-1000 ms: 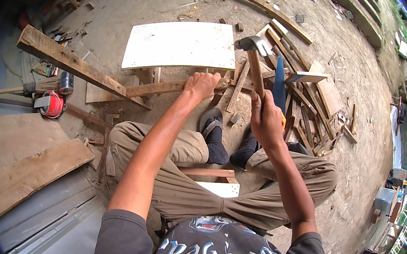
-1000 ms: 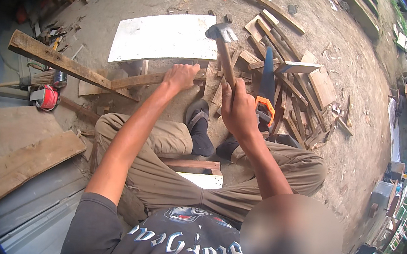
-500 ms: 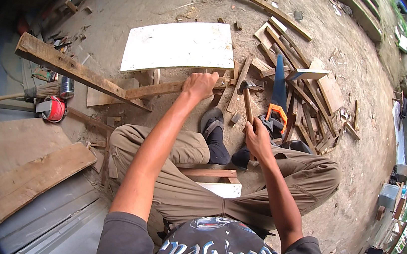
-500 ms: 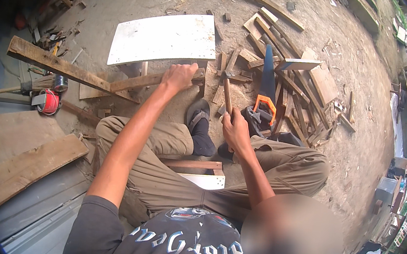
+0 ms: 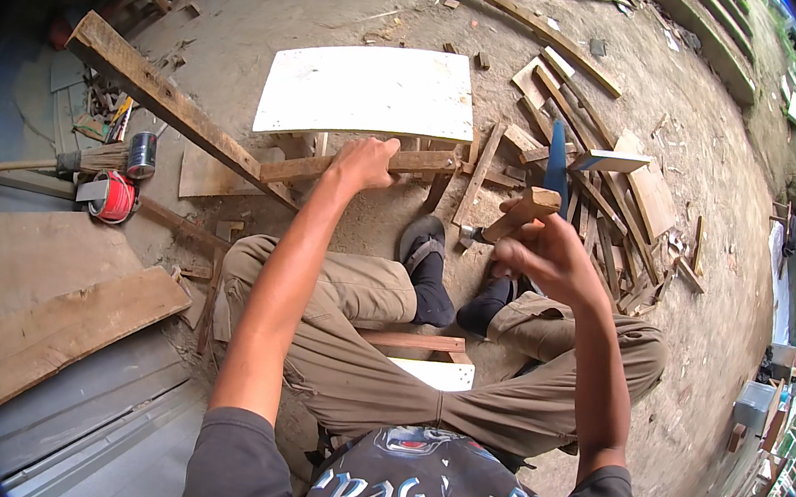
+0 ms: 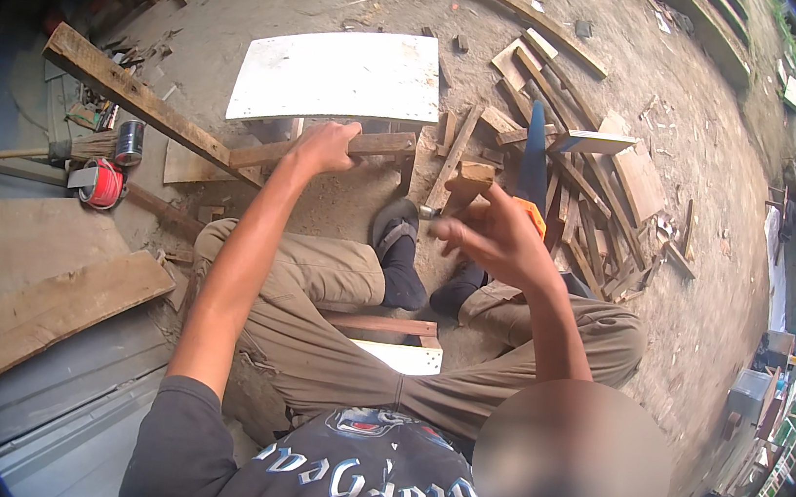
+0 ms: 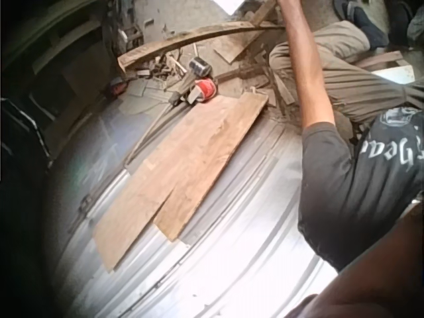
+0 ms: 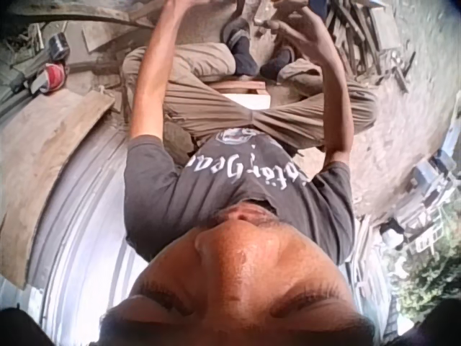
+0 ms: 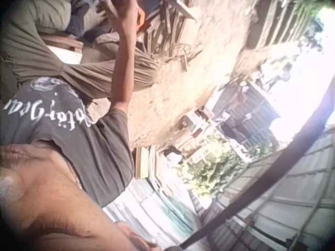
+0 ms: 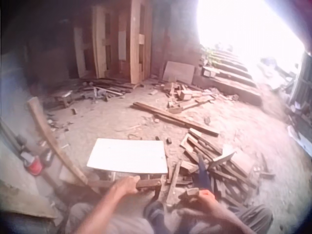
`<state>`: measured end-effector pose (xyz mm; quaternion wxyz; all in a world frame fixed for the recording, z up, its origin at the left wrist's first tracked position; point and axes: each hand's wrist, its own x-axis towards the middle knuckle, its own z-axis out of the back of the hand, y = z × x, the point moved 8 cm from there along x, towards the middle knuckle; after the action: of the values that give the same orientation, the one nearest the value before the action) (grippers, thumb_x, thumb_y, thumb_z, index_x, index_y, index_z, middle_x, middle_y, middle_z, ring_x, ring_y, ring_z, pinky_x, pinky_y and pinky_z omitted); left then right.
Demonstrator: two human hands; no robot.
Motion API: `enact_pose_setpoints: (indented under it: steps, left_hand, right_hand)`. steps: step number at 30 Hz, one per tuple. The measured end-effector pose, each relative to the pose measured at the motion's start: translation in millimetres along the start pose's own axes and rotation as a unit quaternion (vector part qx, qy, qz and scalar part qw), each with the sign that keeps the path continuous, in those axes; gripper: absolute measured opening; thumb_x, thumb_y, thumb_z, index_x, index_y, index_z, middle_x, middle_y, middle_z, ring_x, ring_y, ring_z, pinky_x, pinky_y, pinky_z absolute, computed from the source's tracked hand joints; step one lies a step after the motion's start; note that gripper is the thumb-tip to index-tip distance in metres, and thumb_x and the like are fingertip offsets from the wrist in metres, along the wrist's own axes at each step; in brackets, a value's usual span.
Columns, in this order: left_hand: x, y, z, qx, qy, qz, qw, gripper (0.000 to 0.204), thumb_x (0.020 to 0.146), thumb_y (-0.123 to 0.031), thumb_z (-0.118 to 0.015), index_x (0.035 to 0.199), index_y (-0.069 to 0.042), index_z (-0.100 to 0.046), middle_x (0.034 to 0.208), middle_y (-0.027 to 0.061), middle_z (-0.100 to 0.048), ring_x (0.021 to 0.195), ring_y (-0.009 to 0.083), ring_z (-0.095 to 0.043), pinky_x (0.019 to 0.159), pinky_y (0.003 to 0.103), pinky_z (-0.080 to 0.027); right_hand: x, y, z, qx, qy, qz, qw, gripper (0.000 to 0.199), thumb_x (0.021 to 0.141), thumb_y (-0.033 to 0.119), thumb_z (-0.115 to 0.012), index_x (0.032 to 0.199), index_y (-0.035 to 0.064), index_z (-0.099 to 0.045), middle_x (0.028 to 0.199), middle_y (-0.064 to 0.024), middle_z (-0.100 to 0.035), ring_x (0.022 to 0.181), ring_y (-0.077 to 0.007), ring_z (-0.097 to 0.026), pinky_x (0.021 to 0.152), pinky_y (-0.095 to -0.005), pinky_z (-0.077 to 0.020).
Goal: The person assembles a wooden frame by hammering nails into joints and aligning pieces. They use a hammer and a hand saw to join and trim wooden components on a small white workbench.
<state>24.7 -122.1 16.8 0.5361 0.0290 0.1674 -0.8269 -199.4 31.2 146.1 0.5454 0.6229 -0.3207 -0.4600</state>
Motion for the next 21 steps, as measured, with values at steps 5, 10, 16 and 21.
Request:
enact_pose_setpoints:
  steps: [5, 10, 16, 21]
  left_hand:
    - [-14.4, 1.4, 8.5, -0.011, -0.102, -0.065, 0.993, 0.044, 0.071, -0.041, -0.081, 0.089, -0.005, -0.061, 0.087, 0.0168, -0.071, 0.087, 0.0345, -0.069, 0.079, 0.046, -0.054]
    - [-37.1, 29.8, 15.1, 0.003, -0.082, 0.008, 0.997, 0.032, 0.073, -0.03, -0.077, 0.086, -0.005, -0.061, 0.083, 0.0184, -0.07, 0.082, 0.0355, -0.069, 0.073, 0.047, -0.055]
    - [-31.8, 36.9, 4.0, 0.013, -0.033, 0.072, 0.997, 0.007, 0.073, -0.007, -0.062, 0.078, -0.005, -0.059, 0.071, 0.0166, -0.067, 0.067, 0.0315, -0.067, 0.062, 0.045, -0.056]
    - [-28.7, 41.5, -7.2, 0.009, -0.048, 0.059, 0.997, 0.005, 0.073, -0.003, -0.059, 0.074, -0.006, -0.055, 0.056, 0.0086, -0.055, 0.05, 0.019, -0.051, 0.045, 0.037, -0.047]
  right_hand:
    - [43.4, 71.5, -21.6, -0.363, -0.121, 0.082, 0.92, 0.026, 0.086, 0.027, -0.074, 0.087, 0.0019, -0.07, 0.063, -0.011, -0.063, 0.059, -0.0172, -0.063, 0.057, -0.0311, -0.0484]
    - [83.4, 103.2, -24.4, -0.206, -0.106, 0.323, 0.918, 0.021, 0.094, 0.022, -0.065, 0.092, 0.0019, -0.067, 0.086, -0.0091, -0.063, 0.079, -0.017, -0.061, 0.071, -0.0323, -0.0492]
    - [164.1, 57.3, -9.7, 0.281, -0.129, 0.253, 0.917, 0.03, 0.096, 0.012, -0.052, 0.069, 0.0102, -0.04, 0.056, 0.002, -0.034, 0.049, -0.0091, -0.034, 0.05, -0.0279, -0.0335]
    - [177.6, 27.0, 2.3, 0.305, -0.207, 0.21, 0.905, 0.034, 0.092, 0.015, -0.053, 0.064, 0.0129, -0.034, 0.051, 0.0023, -0.029, 0.044, -0.0105, -0.029, 0.047, -0.0302, -0.0309]
